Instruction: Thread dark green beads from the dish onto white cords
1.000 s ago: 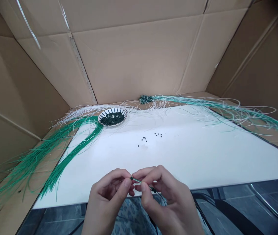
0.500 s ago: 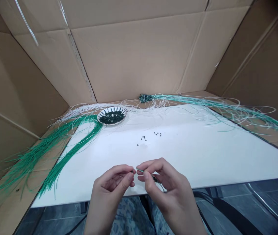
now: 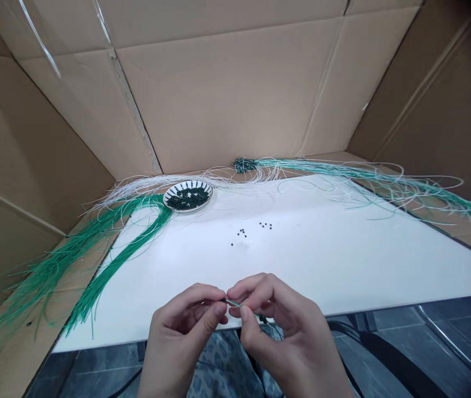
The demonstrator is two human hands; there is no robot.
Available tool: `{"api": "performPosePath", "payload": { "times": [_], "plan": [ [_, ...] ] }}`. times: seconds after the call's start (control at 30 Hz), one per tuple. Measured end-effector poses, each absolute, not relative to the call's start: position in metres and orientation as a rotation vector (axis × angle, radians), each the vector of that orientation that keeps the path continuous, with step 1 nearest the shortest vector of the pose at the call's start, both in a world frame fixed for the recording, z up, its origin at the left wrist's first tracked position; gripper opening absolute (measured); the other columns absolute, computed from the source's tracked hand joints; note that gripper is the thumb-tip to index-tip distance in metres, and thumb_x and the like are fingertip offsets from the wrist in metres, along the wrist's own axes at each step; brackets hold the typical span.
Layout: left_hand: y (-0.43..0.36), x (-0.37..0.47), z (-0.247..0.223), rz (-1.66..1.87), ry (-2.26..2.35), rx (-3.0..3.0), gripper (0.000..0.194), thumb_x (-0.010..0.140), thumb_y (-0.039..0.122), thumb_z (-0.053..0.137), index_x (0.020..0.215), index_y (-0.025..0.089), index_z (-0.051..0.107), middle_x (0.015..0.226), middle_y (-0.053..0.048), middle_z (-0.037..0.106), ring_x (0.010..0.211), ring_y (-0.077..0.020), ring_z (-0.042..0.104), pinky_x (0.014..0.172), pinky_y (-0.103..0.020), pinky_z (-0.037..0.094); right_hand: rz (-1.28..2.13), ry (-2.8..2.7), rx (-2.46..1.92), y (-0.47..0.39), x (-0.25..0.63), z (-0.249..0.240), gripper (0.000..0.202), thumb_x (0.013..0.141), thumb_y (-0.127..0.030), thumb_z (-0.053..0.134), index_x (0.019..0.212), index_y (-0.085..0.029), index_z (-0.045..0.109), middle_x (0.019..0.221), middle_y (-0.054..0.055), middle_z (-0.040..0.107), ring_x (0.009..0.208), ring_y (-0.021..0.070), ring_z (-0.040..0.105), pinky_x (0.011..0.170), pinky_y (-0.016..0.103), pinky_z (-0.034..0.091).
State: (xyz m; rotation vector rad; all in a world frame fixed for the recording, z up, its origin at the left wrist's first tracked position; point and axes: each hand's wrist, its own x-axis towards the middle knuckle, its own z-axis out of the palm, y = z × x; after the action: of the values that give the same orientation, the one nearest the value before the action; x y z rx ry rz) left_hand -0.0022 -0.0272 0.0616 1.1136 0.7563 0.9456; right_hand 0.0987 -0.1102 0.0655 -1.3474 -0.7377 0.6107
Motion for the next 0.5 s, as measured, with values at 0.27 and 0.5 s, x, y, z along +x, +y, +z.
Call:
{"api": "performPosePath", "payload": {
  "times": [0.27,0.5],
  "plan": [
    [-0.0272,-0.0039,0.0611,0.956,0.74,1.167,0.02,0.06,0.039,0.098,0.068,0.026,0.086,0.065,0.003,0.075,0.057,-0.0078,0.065,0.058,-0.01,0.054,0.594,-0.779,-1.341,-0.1108,0.0994,0.0645,0.011,0.079,-0.019,0.062,0.07,-0.024,0.059,0.085,-0.002,0.076,0.082,0.0138,0.072,0.074,0.024,0.057],
    [-0.0238,-0.0109,0.0597,0.964,0.693,1.329,0.007,0.073,0.023,0.089,0.074,0.029,0.087,0.073,0.002,0.079,0.071,-0.0111,0.071,0.065,-0.01,0.056,0.527,-0.853,-1.352,-0.1131,0.0997,0.0621,0.013,0.079,-0.014,0.06,0.072,-0.024,0.058,0.087,-0.004,0.077,0.083,0.0116,0.074,0.075,0.02,0.057]
  ]
}}
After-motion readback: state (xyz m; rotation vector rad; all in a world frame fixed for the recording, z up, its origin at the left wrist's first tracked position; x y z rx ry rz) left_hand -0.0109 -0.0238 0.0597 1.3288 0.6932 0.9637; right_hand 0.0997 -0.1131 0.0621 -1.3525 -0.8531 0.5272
